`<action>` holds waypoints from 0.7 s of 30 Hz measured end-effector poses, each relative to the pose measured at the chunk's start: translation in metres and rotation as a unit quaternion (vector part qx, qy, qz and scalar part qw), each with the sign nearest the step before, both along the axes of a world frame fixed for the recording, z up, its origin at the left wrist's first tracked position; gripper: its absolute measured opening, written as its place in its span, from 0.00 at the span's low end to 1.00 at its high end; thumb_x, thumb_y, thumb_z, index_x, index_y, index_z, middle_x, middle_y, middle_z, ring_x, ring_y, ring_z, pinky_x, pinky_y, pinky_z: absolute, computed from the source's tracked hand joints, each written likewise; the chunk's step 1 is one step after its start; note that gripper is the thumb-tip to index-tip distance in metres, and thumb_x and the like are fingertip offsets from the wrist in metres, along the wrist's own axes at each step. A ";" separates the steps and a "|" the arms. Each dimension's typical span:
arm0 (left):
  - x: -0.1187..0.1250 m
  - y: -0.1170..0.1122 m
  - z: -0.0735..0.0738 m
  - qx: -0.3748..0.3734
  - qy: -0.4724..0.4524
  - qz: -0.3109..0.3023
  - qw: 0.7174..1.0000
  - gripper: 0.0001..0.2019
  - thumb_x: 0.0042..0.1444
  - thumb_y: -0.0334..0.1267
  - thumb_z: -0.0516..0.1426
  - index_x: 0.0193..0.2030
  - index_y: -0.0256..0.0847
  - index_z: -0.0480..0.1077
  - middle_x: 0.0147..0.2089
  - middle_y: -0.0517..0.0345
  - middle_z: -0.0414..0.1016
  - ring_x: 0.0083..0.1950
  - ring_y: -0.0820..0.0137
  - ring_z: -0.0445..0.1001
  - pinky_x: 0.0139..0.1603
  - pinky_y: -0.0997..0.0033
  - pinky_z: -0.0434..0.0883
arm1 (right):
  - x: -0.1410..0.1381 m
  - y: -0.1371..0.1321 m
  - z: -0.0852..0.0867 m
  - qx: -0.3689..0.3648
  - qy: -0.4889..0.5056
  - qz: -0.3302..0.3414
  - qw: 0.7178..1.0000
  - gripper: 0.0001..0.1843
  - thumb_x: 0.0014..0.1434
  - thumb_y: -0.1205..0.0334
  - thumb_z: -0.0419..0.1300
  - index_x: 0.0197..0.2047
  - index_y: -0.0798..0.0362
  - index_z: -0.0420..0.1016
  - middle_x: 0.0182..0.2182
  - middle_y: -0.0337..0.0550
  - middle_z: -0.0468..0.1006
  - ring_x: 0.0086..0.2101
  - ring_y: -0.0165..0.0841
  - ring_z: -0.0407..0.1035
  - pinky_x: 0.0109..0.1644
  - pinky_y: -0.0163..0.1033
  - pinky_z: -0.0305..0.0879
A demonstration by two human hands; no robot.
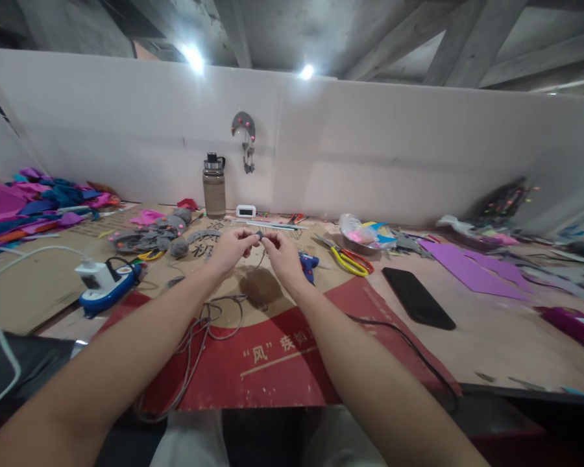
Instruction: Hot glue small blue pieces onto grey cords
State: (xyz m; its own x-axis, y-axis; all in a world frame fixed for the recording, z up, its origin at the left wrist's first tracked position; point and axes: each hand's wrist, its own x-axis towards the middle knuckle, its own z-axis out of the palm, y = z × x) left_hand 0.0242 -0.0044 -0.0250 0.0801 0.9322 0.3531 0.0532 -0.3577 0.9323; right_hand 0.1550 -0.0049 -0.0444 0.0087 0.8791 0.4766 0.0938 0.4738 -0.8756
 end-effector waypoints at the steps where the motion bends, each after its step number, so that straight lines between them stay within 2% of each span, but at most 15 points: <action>1: 0.000 0.000 0.000 0.003 0.009 0.002 1.000 0.09 0.45 0.41 0.60 0.26 0.36 0.71 0.23 0.59 0.68 0.20 0.78 0.59 0.21 0.75 0.56 | 0.000 -0.001 0.001 0.000 0.002 0.002 1.000 0.10 0.52 0.57 0.54 0.33 0.54 0.69 0.26 0.37 0.71 0.27 0.28 0.63 0.34 0.34 0.58; 5: 0.000 0.002 -0.003 0.014 0.036 0.005 0.999 0.10 0.46 0.42 0.60 0.27 0.36 0.71 0.24 0.59 0.69 0.21 0.77 0.61 0.23 0.75 0.58 | 0.001 -0.001 0.001 -0.004 -0.007 -0.015 1.000 0.09 0.51 0.57 0.54 0.30 0.54 0.68 0.23 0.36 0.70 0.25 0.27 0.61 0.32 0.34 0.57; 8: 0.000 0.003 -0.004 0.002 0.022 -0.029 0.999 0.10 0.47 0.41 0.60 0.30 0.35 0.72 0.27 0.57 0.71 0.23 0.77 0.63 0.25 0.75 0.60 | 0.004 0.003 0.000 -0.014 -0.024 -0.031 0.999 0.09 0.51 0.58 0.53 0.27 0.54 0.68 0.21 0.35 0.68 0.24 0.27 0.60 0.31 0.33 0.56; 15: -0.001 0.003 0.001 -0.119 -0.084 -0.140 0.979 0.17 0.42 0.39 0.65 0.40 0.34 0.73 0.33 0.53 0.75 0.25 0.79 0.66 0.28 0.75 0.65 | 0.012 0.017 -0.009 -0.074 0.004 -0.018 0.997 0.07 0.50 0.59 0.51 0.26 0.53 0.65 0.17 0.32 0.63 0.20 0.26 0.58 0.27 0.32 0.54; 18: -0.003 0.003 0.001 -0.135 -0.062 -0.143 0.979 0.16 0.43 0.41 0.65 0.38 0.33 0.74 0.33 0.52 0.75 0.24 0.79 0.65 0.26 0.77 0.63 | 0.010 0.018 -0.012 -0.073 0.004 -0.016 0.997 0.09 0.50 0.57 0.52 0.25 0.53 0.64 0.16 0.31 0.63 0.20 0.26 0.57 0.26 0.32 0.53; 21: -0.004 0.003 0.000 -0.135 -0.032 -0.109 0.984 0.15 0.42 0.42 0.65 0.34 0.33 0.75 0.29 0.55 0.73 0.23 0.80 0.64 0.24 0.78 0.61 | 0.007 0.017 -0.012 -0.068 0.004 -0.017 0.998 0.09 0.50 0.57 0.53 0.24 0.53 0.65 0.17 0.32 0.64 0.20 0.25 0.56 0.26 0.32 0.52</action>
